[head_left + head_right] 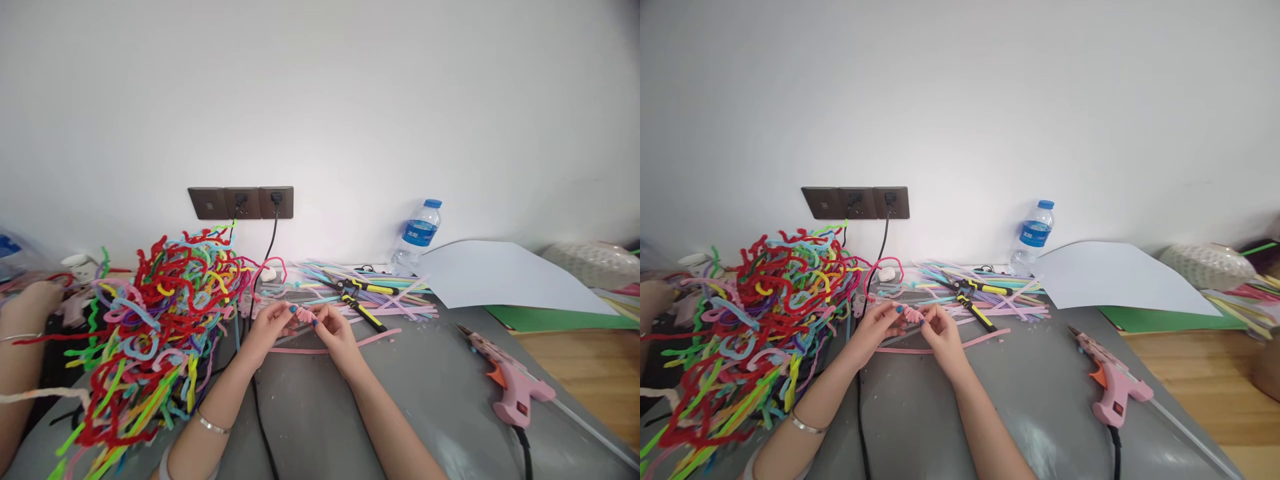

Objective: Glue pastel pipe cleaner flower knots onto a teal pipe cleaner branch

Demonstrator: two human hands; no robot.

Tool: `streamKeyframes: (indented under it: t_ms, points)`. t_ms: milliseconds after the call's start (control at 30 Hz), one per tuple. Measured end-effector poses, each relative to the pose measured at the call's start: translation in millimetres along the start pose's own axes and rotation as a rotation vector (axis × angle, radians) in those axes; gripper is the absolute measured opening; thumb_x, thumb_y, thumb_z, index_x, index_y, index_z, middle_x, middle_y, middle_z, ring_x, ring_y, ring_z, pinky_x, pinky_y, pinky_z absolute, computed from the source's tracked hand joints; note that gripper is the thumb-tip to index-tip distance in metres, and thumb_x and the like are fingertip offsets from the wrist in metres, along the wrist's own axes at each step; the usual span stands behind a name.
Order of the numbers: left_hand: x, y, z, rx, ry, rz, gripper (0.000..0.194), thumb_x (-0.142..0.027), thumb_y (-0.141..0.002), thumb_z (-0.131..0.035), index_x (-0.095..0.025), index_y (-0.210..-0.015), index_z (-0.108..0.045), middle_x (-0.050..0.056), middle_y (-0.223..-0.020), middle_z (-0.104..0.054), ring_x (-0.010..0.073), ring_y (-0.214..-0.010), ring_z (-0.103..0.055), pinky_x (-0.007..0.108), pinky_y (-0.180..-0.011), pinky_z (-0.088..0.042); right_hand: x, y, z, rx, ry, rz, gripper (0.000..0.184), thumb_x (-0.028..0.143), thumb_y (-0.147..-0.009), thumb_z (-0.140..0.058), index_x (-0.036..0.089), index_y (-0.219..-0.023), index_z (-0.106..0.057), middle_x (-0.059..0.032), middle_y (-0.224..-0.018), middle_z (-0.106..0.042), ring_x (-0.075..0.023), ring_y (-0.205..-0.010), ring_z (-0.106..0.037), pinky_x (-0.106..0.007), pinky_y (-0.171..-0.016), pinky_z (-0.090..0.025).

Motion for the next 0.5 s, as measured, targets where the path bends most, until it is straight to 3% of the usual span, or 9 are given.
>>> streamKeyframes:
  t_ms: [133,267,500]
  points:
    - [3.3,-1.8,-4.8,0.037,-0.041,-0.057,0.039,-0.047,-0.066,-0.082,-0.017,-0.088,-0.070,0.005,-0.089,-0.071,0.0206,-0.082,-0.068,0.030,-0.069,-0.058,-1.1,0.4,0.7,-0.006,0.010,-0.007,0.034,0.047,-0.082,-0.073,0.023,-0.070,-0.053,-0.0049,-0.091,-0.066,-0.0225,-0.087,-0.060,-0.034,-0.080,-0.047]
    - [3.0,-4.7,-6.0,0.050,-0.111,-0.159,0.023,-0.037,-0.071,-0.078,-0.018,-0.082,-0.072,0.004,-0.086,-0.071,0.0202,-0.085,-0.066,0.031,-0.081,-0.054,-1.3,0.6,0.9,-0.001,0.012,-0.022,0.034,0.048,-0.082,-0.074,0.023,-0.069,-0.054,-0.0054,-0.092,-0.067,-0.0229,-0.088,-0.061,-0.034,-0.079,-0.047]
    - [-3.1,-2.8,-8.1,0.059,-0.200,-0.260,0.019,-0.037,-0.075,-0.072,-0.018,-0.079,-0.073,0.006,-0.085,-0.067,0.0206,-0.084,-0.064,0.030,-0.078,-0.054,0.4,0.0,-0.3,0.014,0.005,-0.036,0.038,0.052,-0.081,-0.073,0.023,-0.069,-0.052,-0.0053,-0.092,-0.067,-0.0227,-0.087,-0.061,-0.033,-0.078,-0.048]
Point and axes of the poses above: each hand's wrist, its own y-axis away from the middle knuckle, its own z-axis out of the back of the hand, x = y × z, the point moved 4 cm from there along -y, towards the middle knuckle
